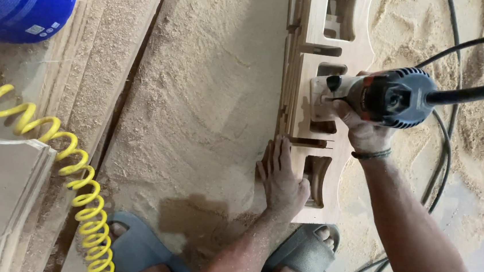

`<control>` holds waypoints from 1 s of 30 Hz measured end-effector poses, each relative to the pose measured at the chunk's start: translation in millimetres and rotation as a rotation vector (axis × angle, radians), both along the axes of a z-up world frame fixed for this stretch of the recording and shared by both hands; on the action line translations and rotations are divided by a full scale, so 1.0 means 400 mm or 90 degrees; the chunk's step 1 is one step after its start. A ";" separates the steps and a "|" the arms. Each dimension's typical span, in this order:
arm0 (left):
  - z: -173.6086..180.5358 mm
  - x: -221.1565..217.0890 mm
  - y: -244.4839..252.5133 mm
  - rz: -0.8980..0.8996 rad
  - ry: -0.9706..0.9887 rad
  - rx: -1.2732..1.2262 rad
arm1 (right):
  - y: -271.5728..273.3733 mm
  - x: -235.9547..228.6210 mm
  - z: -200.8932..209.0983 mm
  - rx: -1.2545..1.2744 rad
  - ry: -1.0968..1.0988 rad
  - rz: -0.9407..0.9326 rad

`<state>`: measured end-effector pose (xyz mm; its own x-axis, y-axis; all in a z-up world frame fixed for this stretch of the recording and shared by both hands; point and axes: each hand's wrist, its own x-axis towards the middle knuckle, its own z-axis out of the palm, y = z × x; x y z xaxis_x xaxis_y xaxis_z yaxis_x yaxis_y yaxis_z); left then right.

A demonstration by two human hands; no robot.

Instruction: Using a handheld power router to shape and finish the edges of decorative wooden furniture components.

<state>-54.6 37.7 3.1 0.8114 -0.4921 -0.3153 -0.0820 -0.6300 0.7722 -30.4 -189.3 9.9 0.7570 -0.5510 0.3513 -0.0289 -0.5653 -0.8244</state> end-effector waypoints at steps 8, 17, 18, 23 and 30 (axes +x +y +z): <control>0.006 0.003 0.000 -0.003 0.014 0.004 | 0.039 -0.059 0.007 0.028 -0.041 0.022; -0.002 -0.004 0.004 0.002 0.022 -0.022 | 0.054 -0.109 0.023 0.018 -0.030 0.043; -0.004 -0.005 0.005 0.003 0.021 -0.027 | 0.059 -0.111 0.033 0.013 -0.020 0.041; -0.008 -0.004 0.005 -0.001 0.023 -0.031 | 0.047 -0.134 0.027 0.027 -0.032 0.050; -0.008 -0.001 0.005 -0.016 0.032 -0.020 | 0.065 -0.158 0.031 0.038 -0.022 0.028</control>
<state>-55.0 39.8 -0.2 0.7819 -0.5225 -0.3399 -0.0575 -0.6034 0.7953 -93.6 -163.1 22.3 0.7692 -0.5377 0.3454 0.0239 -0.5159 -0.8563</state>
